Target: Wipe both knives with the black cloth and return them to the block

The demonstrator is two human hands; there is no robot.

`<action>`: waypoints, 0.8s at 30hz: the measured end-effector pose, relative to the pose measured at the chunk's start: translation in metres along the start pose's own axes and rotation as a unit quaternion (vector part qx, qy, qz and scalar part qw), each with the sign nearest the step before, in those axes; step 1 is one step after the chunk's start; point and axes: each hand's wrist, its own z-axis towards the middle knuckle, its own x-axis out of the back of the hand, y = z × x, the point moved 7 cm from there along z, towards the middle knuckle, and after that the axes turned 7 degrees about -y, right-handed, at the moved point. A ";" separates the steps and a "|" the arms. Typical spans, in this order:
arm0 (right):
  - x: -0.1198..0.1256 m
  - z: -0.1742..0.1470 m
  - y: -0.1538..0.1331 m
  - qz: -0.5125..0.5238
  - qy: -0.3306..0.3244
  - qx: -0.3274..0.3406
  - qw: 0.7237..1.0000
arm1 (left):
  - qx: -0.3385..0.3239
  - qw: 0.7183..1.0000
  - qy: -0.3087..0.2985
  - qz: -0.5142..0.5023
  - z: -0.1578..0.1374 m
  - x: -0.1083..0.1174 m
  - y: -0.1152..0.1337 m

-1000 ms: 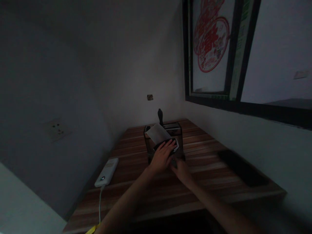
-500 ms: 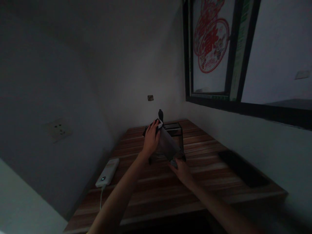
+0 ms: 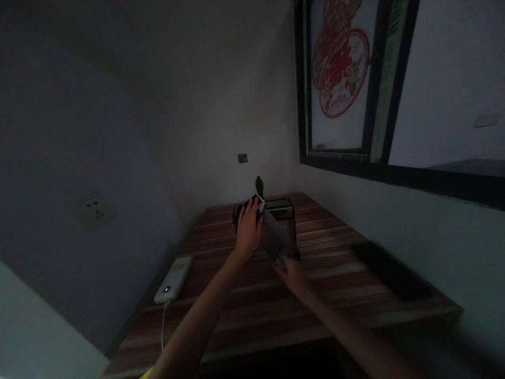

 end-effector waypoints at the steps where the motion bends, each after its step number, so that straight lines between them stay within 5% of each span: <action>1: 0.000 0.000 -0.001 0.003 -0.003 0.001 1.000 | -0.004 1.000 -0.005 0.003 -0.003 -0.002 0.003; 7: 0.000 0.002 0.000 0.001 -0.009 -0.002 1.000 | -0.061 0.995 -0.072 0.018 -0.029 -0.025 0.032; 14: -0.017 0.006 0.018 0.015 -0.005 0.001 1.000 | -0.202 0.961 -0.186 0.032 -0.077 -0.057 0.068; 24: -0.019 0.004 0.020 0.040 0.025 0.048 0.998 | -0.221 0.954 -0.202 0.024 -0.083 -0.058 0.070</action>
